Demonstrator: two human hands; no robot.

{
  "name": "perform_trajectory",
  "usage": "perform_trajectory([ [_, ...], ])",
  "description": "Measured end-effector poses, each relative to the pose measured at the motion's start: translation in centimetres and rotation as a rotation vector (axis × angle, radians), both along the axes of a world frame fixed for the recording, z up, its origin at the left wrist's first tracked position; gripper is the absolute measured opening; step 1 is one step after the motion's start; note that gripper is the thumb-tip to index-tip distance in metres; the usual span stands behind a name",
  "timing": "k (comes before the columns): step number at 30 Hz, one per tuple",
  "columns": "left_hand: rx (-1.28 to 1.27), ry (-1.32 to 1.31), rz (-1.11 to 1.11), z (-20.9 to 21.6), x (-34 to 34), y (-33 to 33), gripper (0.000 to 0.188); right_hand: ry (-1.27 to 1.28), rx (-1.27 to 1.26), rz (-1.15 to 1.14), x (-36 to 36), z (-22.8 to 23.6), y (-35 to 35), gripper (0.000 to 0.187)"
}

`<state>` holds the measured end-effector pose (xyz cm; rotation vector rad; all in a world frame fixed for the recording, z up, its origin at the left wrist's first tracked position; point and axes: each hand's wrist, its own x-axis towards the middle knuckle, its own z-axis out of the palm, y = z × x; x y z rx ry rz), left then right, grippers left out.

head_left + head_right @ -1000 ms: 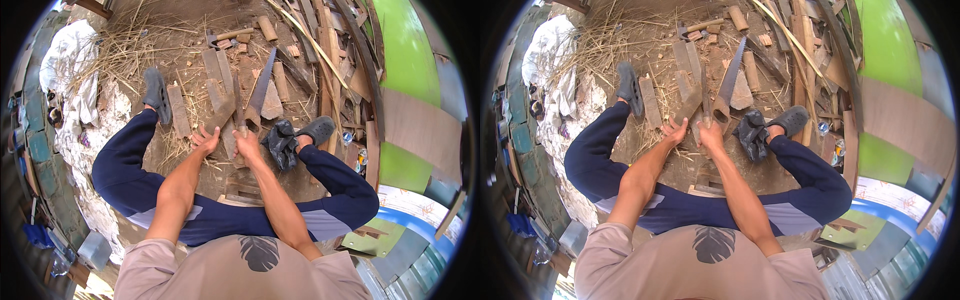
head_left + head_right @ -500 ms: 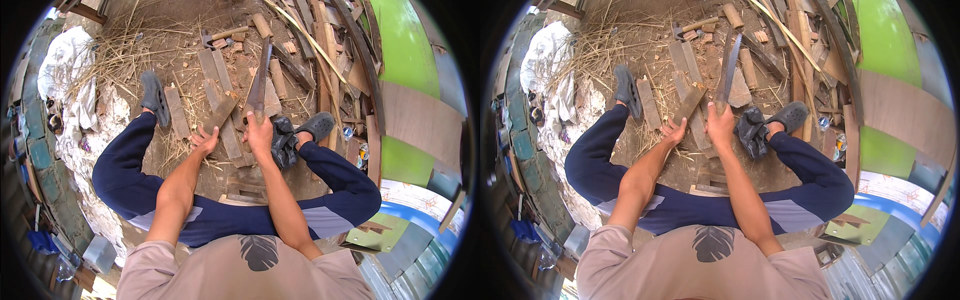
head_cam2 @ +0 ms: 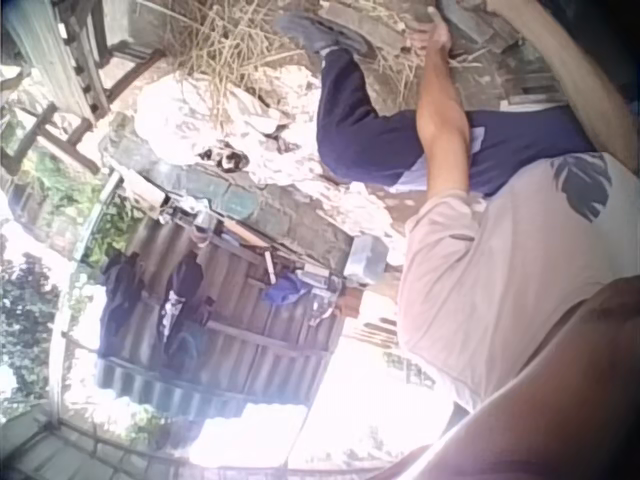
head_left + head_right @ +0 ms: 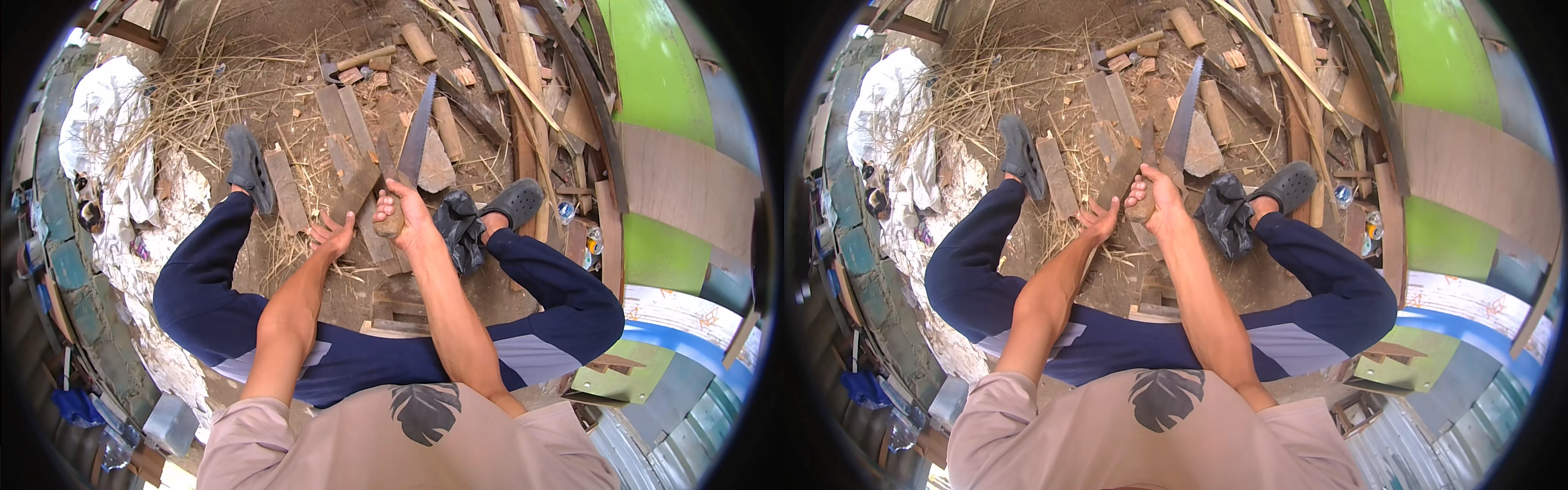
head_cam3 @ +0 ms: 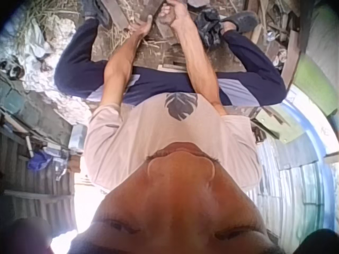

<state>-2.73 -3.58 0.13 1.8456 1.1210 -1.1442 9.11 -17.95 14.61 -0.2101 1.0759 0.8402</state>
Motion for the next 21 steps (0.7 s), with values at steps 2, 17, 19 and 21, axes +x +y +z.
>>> perform_trajectory([
  [2, 0.003, -0.001, -0.004, -0.1, 0.0, 0.0, 0.107, -0.004, 0.054, -0.006, -0.3, 0.2, 0.0, 0.022],
  [17, -0.02, 0.011, -0.008, 0.7, 0.5, -0.1, 0.107, -0.643, -0.92, 0.849, -4.6, -0.5, -0.1, 0.026],
  [19, -0.03, 0.01, -0.013, 0.4, 0.3, 0.3, 0.107, -0.529, -0.749, 0.828, -4.9, -0.2, 0.6, 0.023],
  [21, -0.037, 0.017, -0.018, 0.3, -0.1, 0.3, 0.107, -0.229, -0.322, 0.424, -3.4, -0.3, -0.6, 0.024],
])
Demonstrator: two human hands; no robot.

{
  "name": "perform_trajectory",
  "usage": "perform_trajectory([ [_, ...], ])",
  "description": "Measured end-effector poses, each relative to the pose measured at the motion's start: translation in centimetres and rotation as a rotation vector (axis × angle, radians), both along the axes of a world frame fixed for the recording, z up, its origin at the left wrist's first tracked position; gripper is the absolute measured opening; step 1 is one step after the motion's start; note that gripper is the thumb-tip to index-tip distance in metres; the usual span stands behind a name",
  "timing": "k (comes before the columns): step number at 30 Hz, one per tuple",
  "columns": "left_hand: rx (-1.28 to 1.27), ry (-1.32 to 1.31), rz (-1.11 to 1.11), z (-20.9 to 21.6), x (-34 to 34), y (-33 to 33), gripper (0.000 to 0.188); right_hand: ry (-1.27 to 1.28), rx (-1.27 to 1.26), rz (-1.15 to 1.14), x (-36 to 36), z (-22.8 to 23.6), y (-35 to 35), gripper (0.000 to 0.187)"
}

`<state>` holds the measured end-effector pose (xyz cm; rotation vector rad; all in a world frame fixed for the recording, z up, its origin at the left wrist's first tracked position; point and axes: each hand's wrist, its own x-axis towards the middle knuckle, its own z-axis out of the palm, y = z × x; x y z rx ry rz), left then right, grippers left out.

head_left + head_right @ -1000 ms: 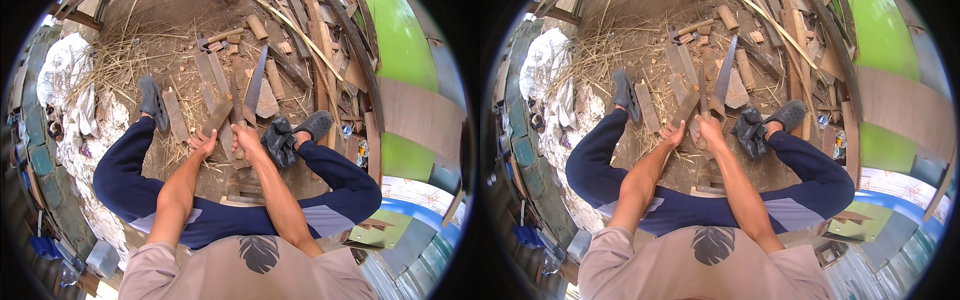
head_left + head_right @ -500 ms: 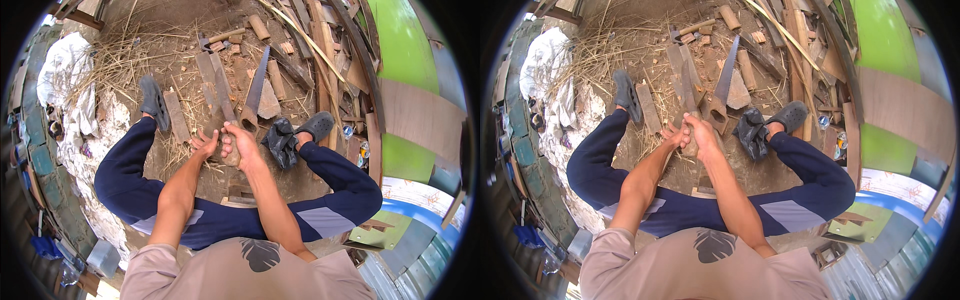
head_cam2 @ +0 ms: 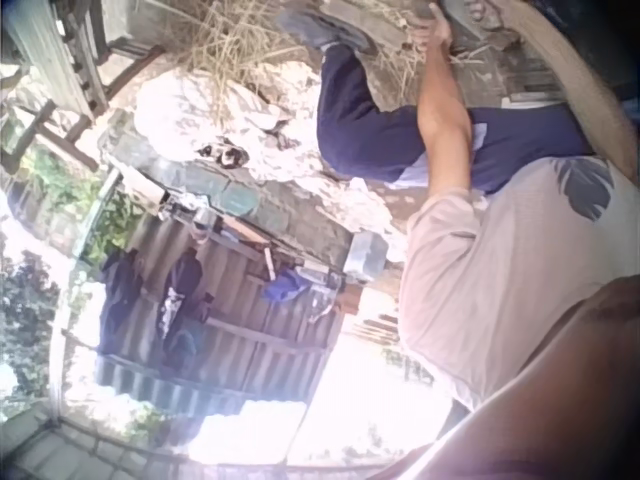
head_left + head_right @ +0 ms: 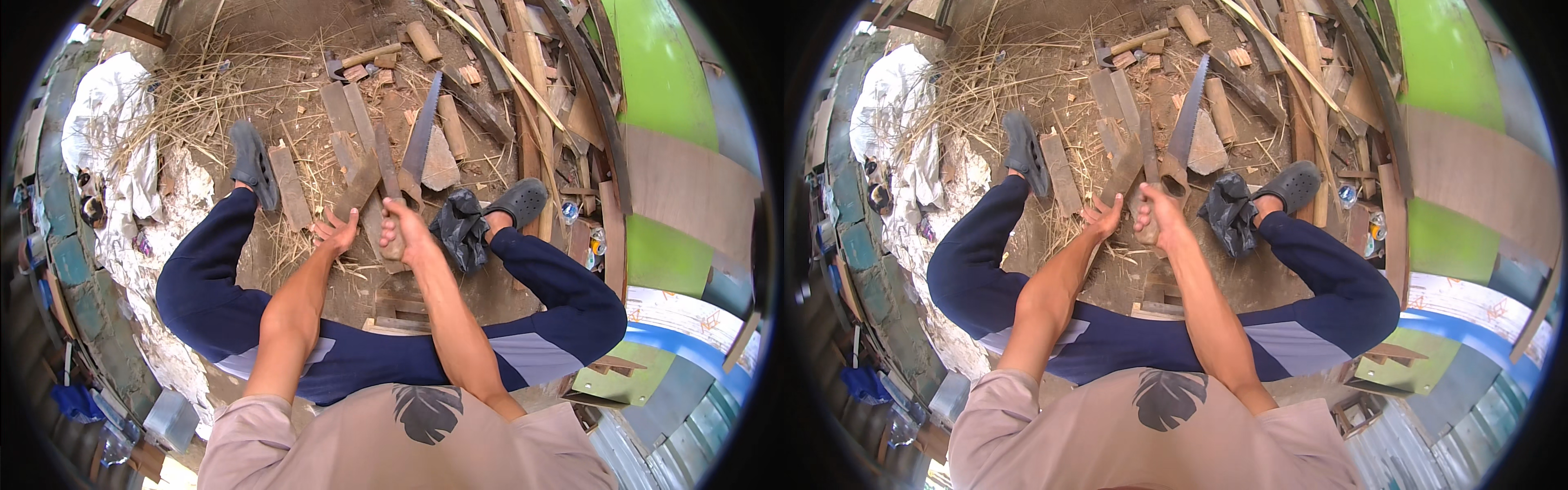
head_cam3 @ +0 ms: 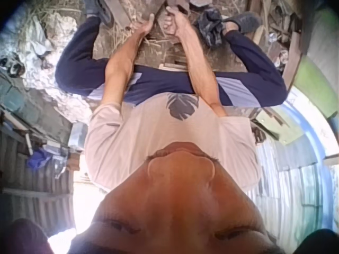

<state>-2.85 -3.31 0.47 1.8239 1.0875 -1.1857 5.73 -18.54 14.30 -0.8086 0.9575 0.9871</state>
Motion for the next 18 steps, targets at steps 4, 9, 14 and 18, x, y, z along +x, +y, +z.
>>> perform_trajectory([
  [4, 0.011, -0.01, 0.015, 0.3, 0.4, 0.0, 0.107, -0.009, 0.128, -0.08, 1.6, 1.3, -1.8, 0.027],
  [9, 0.014, -0.026, 0.01, 1.1, 0.5, -0.1, 0.106, -0.482, -0.475, 0.142, 0.4, 3.2, -0.5, 0.025],
  [14, 0.015, -0.018, 0.021, 0.6, 0.4, -0.2, 0.107, -0.206, -0.279, 0.306, -0.2, 1.0, -0.6, 0.02],
  [18, 0.022, -0.026, 0.007, 0.2, 0.3, -0.1, 0.108, -0.021, -0.049, 0.079, 1.2, 1.1, -0.7, 0.021],
])
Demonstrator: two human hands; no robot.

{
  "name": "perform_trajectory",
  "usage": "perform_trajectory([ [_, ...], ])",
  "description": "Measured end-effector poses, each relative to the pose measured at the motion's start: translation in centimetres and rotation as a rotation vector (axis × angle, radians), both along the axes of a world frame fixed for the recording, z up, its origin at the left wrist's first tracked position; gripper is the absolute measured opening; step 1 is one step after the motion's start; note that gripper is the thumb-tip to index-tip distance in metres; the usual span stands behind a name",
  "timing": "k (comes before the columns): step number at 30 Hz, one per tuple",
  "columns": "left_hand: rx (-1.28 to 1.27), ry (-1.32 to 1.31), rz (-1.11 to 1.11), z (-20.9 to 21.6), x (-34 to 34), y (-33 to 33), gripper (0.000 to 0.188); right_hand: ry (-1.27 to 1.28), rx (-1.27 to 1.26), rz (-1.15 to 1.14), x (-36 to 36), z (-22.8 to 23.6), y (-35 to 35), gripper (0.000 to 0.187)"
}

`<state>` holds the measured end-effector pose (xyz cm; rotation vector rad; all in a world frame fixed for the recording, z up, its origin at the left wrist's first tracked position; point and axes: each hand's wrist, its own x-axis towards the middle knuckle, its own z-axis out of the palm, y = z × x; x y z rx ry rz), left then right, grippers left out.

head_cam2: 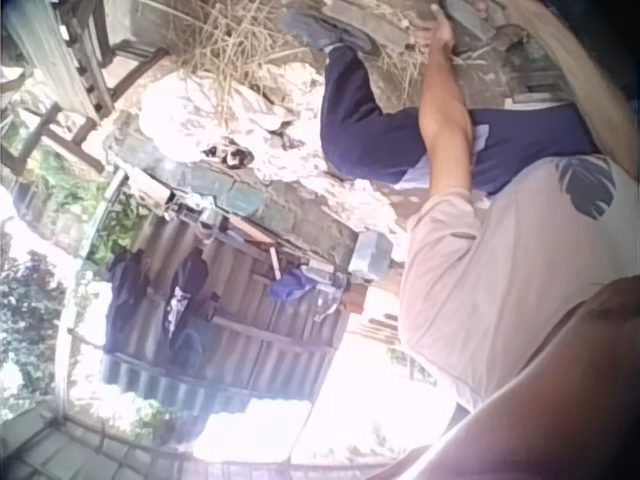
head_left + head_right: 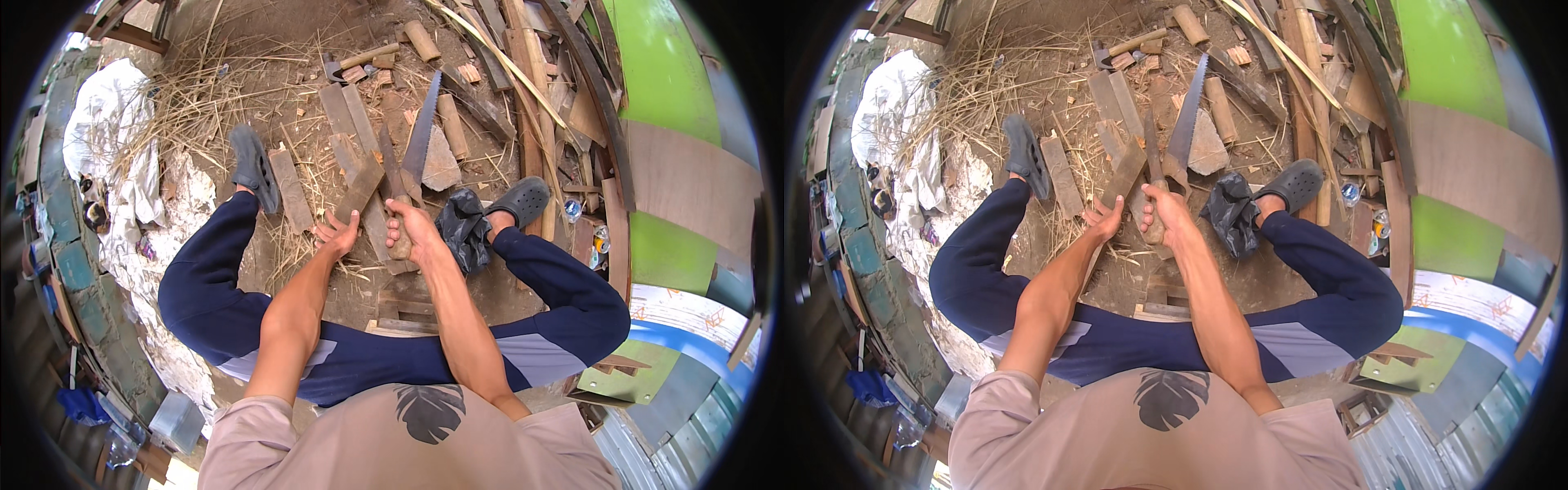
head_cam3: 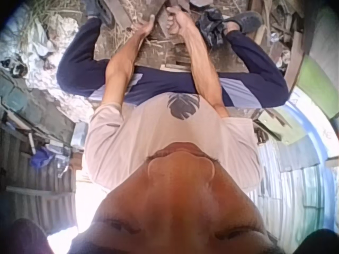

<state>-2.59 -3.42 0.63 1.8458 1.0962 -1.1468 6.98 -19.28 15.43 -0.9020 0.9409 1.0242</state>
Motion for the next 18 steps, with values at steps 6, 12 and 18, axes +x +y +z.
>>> perform_trajectory([
  [6, 0.026, -0.001, 0.029, -0.4, -0.3, -0.1, 0.109, 0.126, 0.236, -0.282, 2.5, 0.4, 1.3, 0.02],
  [12, -0.026, 0.005, 0.002, 0.2, 0.1, 0.4, 0.11, -0.403, -0.35, 0.288, 1.6, 5.2, 0.6, 0.026],
  [18, -0.024, 0.009, 0.002, 0.3, 0.2, 0.2, 0.109, -0.461, -0.395, 0.158, 0.3, 0.4, 0.4, 0.024],
])
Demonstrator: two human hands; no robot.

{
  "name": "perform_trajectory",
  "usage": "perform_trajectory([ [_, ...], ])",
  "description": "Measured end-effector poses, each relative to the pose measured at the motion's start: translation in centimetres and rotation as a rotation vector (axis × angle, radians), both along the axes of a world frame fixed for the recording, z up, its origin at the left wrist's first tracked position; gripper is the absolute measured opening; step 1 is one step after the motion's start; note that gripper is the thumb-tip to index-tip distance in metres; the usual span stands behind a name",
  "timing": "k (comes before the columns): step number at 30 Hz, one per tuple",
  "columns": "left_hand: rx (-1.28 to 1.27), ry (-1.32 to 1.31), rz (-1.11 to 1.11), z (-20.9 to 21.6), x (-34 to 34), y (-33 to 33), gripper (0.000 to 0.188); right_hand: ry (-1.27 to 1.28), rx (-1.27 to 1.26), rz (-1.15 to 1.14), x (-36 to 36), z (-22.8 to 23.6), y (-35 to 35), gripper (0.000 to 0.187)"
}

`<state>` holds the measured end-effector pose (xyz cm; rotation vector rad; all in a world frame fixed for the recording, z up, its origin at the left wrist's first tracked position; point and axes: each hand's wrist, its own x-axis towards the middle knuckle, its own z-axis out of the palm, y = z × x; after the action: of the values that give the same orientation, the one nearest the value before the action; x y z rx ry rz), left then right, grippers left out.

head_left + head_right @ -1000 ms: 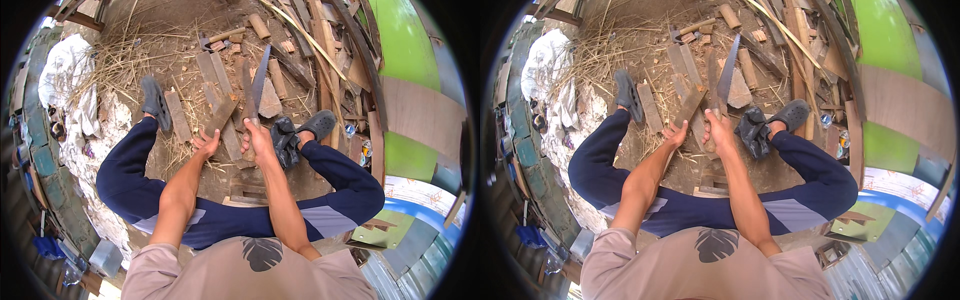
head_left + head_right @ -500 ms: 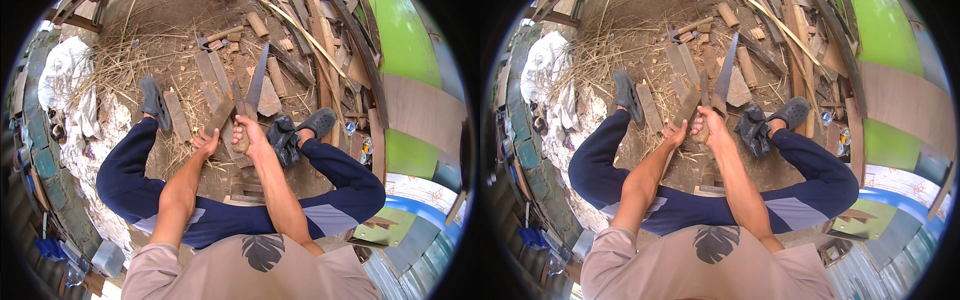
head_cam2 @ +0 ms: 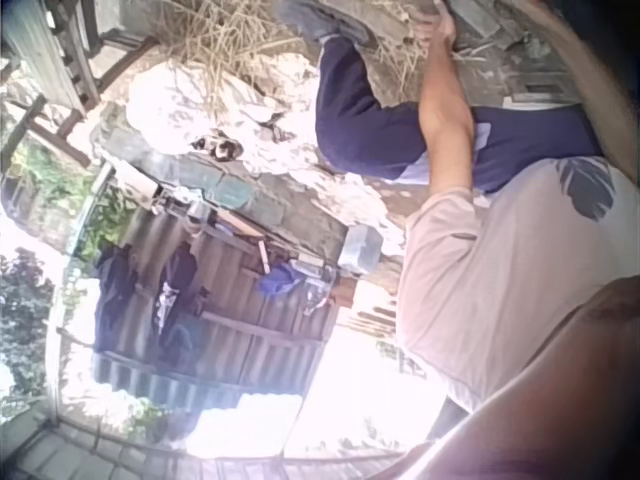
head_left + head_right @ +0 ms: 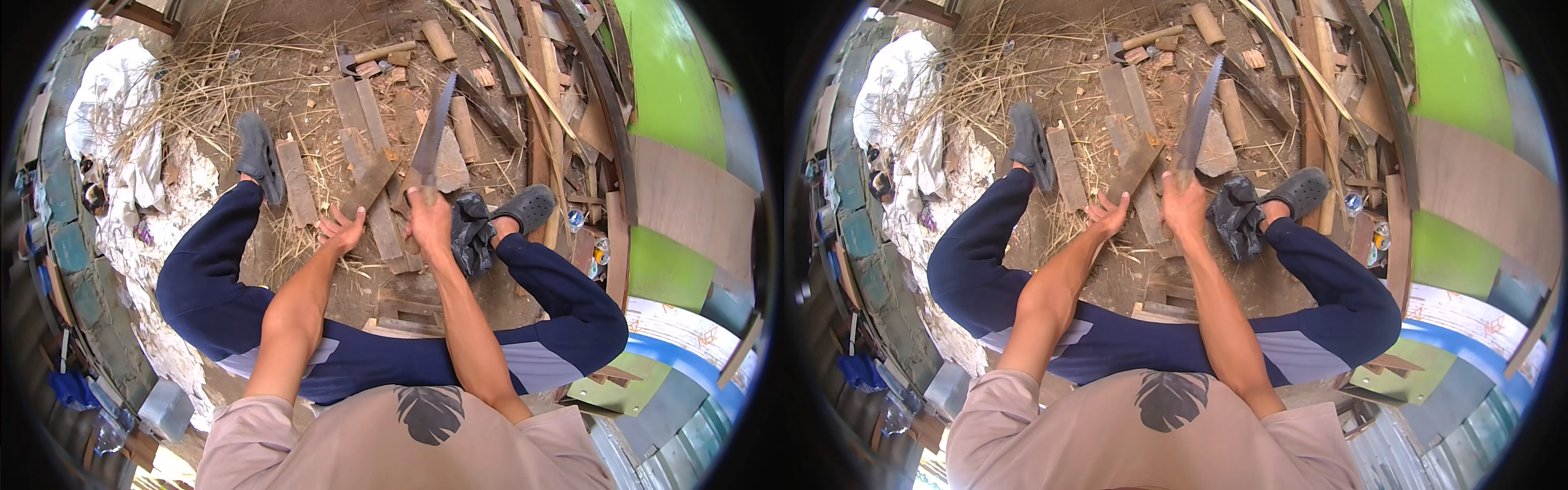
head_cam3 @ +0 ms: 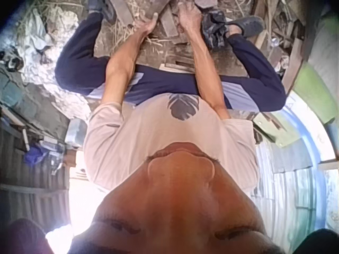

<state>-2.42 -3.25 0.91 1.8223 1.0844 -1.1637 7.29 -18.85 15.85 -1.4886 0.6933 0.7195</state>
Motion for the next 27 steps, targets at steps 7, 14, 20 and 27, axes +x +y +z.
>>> perform_trajectory([
  [7, 0.0, 0.003, 0.012, 0.0, -0.1, 0.0, 0.109, 0.501, 0.485, -0.154, 0.8, -1.7, -0.8, 0.024],
  [14, 0.009, 0.009, 0.003, -0.2, 0.0, -0.1, 0.109, 0.596, 0.805, -0.542, 2.4, -1.6, 1.4, 0.023],
  [20, -0.002, 0.019, -0.022, 0.1, -0.2, 0.2, 0.107, 0.172, 0.062, 0.151, 0.3, 2.9, 0.3, 0.024],
  [27, -0.006, 0.016, -0.015, 0.1, 0.0, 0.0, 0.107, 0.212, 0.137, 0.028, -0.2, 0.0, -0.7, 0.027],
])
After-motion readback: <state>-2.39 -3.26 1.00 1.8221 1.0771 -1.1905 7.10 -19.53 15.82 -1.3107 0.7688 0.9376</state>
